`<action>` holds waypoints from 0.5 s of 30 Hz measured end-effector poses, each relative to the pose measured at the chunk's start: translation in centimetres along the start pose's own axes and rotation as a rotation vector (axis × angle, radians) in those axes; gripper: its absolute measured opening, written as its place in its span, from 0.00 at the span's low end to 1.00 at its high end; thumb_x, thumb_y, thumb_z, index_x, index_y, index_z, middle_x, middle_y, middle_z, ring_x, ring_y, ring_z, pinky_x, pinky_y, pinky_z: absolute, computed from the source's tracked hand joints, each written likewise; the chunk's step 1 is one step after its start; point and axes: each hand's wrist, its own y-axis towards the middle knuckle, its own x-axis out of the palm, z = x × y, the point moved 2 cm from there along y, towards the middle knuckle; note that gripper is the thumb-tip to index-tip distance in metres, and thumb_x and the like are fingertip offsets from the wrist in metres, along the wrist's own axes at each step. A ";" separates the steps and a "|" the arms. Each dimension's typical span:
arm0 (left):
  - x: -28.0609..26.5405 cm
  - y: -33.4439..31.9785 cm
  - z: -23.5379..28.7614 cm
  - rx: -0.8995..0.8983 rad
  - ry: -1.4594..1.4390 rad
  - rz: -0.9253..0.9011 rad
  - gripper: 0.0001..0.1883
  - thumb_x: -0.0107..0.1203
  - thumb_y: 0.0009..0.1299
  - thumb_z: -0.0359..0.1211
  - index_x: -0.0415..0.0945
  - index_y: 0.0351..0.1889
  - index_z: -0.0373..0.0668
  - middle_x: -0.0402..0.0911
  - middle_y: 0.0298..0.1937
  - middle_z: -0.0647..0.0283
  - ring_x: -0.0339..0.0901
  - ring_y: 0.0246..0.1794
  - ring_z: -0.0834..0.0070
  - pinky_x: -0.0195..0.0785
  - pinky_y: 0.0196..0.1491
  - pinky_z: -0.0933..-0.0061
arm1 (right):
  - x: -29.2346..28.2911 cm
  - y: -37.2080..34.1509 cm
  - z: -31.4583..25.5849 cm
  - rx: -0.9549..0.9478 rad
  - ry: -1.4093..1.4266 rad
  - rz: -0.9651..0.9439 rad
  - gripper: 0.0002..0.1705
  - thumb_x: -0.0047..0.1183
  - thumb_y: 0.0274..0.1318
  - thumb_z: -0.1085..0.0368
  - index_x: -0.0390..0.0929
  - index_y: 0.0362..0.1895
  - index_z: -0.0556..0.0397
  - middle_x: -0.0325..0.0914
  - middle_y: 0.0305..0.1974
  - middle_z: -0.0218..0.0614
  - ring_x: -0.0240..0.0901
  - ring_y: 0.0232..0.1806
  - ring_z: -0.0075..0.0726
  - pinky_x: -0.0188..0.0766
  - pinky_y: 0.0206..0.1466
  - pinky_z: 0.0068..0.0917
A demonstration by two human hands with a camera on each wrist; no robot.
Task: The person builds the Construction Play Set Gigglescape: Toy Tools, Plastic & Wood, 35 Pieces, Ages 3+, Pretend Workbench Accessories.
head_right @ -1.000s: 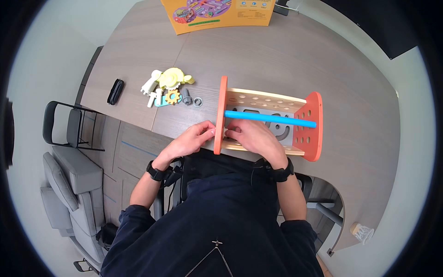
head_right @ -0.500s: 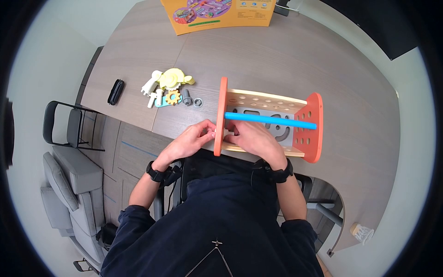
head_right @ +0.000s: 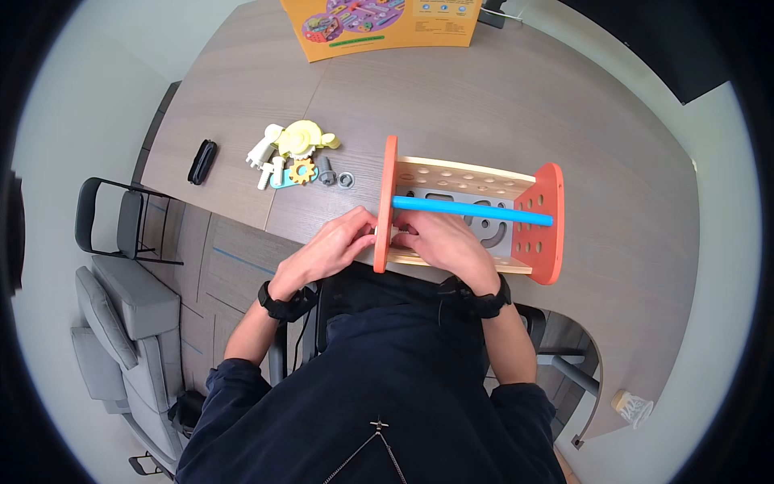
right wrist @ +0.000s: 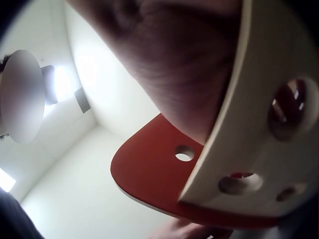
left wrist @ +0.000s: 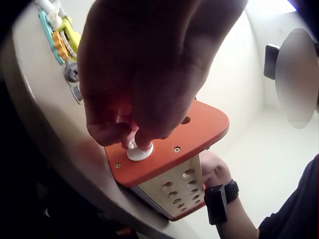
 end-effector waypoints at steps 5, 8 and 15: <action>0.0 0.0 -0.2 0.014 0.034 -0.016 0.10 0.56 0.82 0.34 0.74 0.53 0.36 0.79 0.49 0.50 0.80 0.46 0.47 0.74 0.49 0.52 | 0.1 -0.3 -0.2 -0.073 -0.057 0.051 0.14 0.64 0.63 0.62 0.85 0.48 0.57 0.85 0.37 0.47 0.82 0.42 0.58 0.76 0.48 0.49; 0.0 0.0 -0.1 -0.011 0.028 -0.016 0.11 0.57 0.82 0.34 0.74 0.54 0.36 0.80 0.47 0.50 0.80 0.45 0.48 0.74 0.48 0.53 | -0.1 -1.2 0.4 -0.118 -0.122 0.131 0.15 0.60 0.68 0.61 0.84 0.53 0.56 0.85 0.38 0.46 0.81 0.43 0.58 0.76 0.50 0.48; 0.5 -0.3 0.0 -0.092 -0.044 0.012 0.12 0.57 0.83 0.35 0.74 0.55 0.37 0.80 0.44 0.52 0.80 0.42 0.54 0.74 0.47 0.58 | -6.5 -11.2 -3.4 -0.173 -0.139 0.306 0.14 0.60 0.71 0.59 0.86 0.51 0.54 0.84 0.45 0.41 0.80 0.49 0.49 0.77 0.53 0.44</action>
